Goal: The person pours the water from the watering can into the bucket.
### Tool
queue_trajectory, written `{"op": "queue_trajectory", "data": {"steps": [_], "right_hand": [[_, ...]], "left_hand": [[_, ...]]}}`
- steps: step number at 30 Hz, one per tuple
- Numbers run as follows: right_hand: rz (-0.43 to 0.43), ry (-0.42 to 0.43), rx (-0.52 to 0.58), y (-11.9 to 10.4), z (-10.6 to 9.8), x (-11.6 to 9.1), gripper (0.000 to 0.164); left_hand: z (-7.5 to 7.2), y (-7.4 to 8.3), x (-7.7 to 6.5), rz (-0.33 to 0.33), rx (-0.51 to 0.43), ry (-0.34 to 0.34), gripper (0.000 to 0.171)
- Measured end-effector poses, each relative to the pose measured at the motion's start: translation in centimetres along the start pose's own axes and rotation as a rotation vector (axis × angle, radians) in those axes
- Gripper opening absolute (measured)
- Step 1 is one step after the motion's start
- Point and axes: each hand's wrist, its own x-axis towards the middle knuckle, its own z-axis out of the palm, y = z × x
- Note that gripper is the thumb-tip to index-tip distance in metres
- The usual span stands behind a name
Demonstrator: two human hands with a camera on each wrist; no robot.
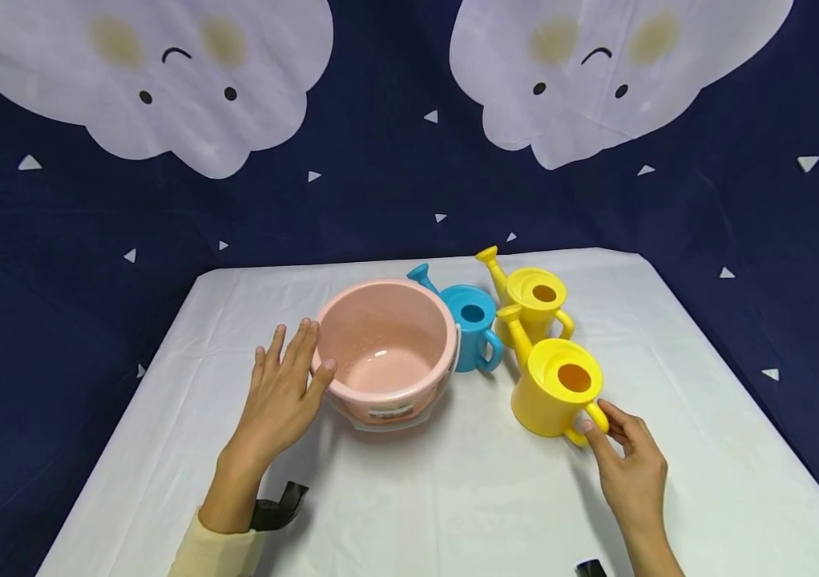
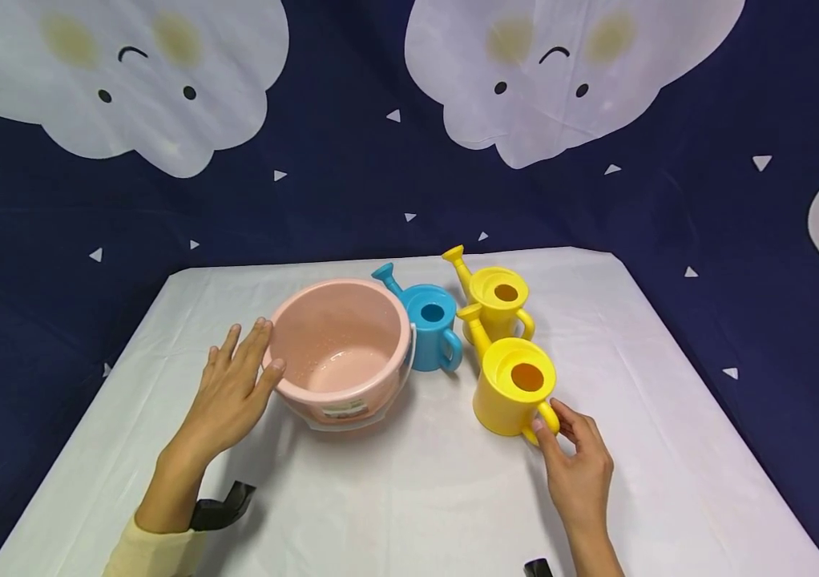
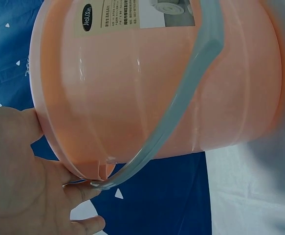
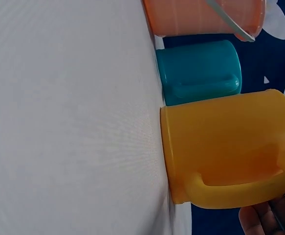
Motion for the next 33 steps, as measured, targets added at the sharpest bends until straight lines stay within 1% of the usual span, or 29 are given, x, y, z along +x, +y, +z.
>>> {"op": "queue_trajectory", "data": {"steps": [8, 15, 22, 26, 28, 33], "right_hand": [[0.038, -0.016, 0.027, 0.13, -0.06, 0.34, 0.038], [0.06, 0.017, 0.033, 0.45, 0.01, 0.43, 0.033], [0.068, 0.046, -0.005, 0.83, -0.16, 0.39, 0.032], [0.075, 0.05, 0.01, 0.88, -0.2, 0.43, 0.031], [0.094, 0.053, 0.011, 0.86, -0.23, 0.45, 0.03], [0.193, 0.047, 0.007, 0.93, -0.17, 0.56, 0.03]], "left_hand": [[-0.07, -0.13, 0.02, -0.004, -0.007, 0.005, 0.068], [-0.13, -0.14, -0.02, -0.002, -0.007, 0.001, 0.067], [-0.05, -0.09, 0.05, 0.003, -0.007, -0.009, 0.067], [0.02, -0.09, 0.03, 0.001, -0.004, -0.005, 0.067], [0.02, -0.08, 0.03, -0.001, -0.005, -0.003, 0.067], [-0.02, -0.06, 0.04, -0.003, -0.009, 0.004, 0.067]]}}
